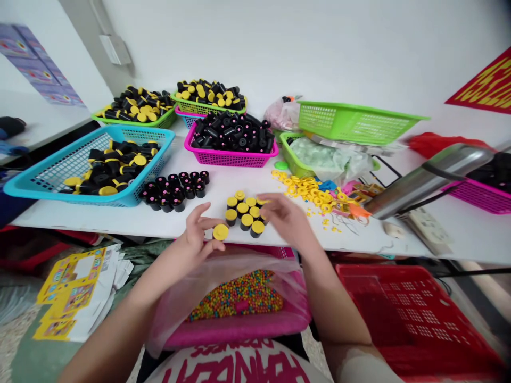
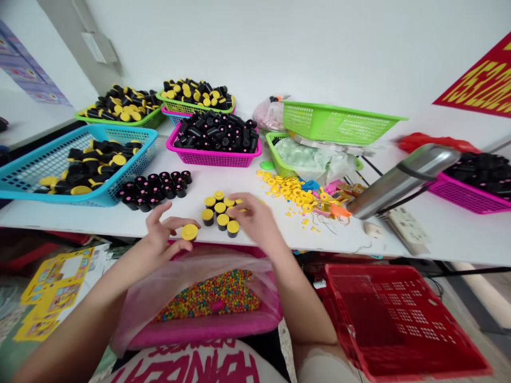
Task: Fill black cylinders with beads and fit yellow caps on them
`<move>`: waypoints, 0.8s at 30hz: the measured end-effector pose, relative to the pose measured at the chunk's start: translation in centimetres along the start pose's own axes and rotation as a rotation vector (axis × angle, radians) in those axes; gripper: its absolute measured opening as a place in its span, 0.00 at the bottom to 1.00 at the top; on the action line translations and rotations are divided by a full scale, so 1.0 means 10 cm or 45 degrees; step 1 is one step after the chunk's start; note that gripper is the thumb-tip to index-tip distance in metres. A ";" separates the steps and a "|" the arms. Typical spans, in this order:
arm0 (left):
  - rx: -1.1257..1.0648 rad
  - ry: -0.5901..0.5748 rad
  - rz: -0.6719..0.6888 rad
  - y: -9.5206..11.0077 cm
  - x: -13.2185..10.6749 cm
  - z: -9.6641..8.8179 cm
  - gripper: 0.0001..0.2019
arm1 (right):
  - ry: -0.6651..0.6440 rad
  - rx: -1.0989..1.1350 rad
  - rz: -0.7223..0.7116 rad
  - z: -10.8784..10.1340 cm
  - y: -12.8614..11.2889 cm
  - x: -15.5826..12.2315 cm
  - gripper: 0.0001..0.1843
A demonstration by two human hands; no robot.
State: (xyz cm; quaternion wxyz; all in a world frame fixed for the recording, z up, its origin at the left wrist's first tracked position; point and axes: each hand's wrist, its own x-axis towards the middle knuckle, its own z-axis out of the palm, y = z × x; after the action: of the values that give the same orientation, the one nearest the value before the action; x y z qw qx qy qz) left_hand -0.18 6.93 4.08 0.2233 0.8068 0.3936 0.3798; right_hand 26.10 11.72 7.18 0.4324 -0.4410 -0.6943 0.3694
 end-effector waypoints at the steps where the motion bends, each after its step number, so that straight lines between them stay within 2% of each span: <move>1: -0.040 -0.001 -0.117 -0.06 0.02 0.03 0.36 | 0.201 -0.290 -0.049 -0.18 0.12 0.12 0.10; 2: -0.064 -0.006 -0.226 -0.10 0.05 0.05 0.38 | 0.327 -0.533 -0.083 -0.36 0.25 0.24 0.09; 3: -0.080 -0.013 -0.324 -0.12 0.08 0.07 0.39 | 0.341 -0.727 -0.096 -0.53 0.40 0.35 0.09; 5: -0.132 -0.025 -0.472 -0.15 0.14 0.11 0.40 | 0.215 -1.038 -0.070 -0.80 0.68 0.53 0.13; 8: -0.203 -0.019 -0.577 -0.16 0.22 0.18 0.40 | 0.011 -1.273 -0.013 -0.97 0.99 0.66 0.14; 13: -0.261 -0.025 -0.539 -0.18 0.28 0.28 0.37 | -0.051 -1.248 -0.051 -0.98 1.15 0.72 0.10; 17: -0.399 0.036 -0.620 -0.20 0.32 0.34 0.23 | -0.039 -1.170 -0.104 -1.02 1.13 0.76 0.08; 20: -0.374 0.059 -0.734 -0.19 0.36 0.38 0.18 | 0.111 -1.126 -0.114 -1.08 1.08 0.73 0.07; 24: -0.071 0.001 -0.776 -0.10 0.41 0.41 0.12 | 0.497 -0.981 -0.060 -1.12 0.99 0.62 0.06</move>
State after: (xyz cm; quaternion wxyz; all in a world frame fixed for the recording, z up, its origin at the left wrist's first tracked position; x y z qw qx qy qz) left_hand 4.19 10.59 2.72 0.3487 0.6450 0.6071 0.3064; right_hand 37.89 22.31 4.02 0.3677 -0.6159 -0.6965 -0.0169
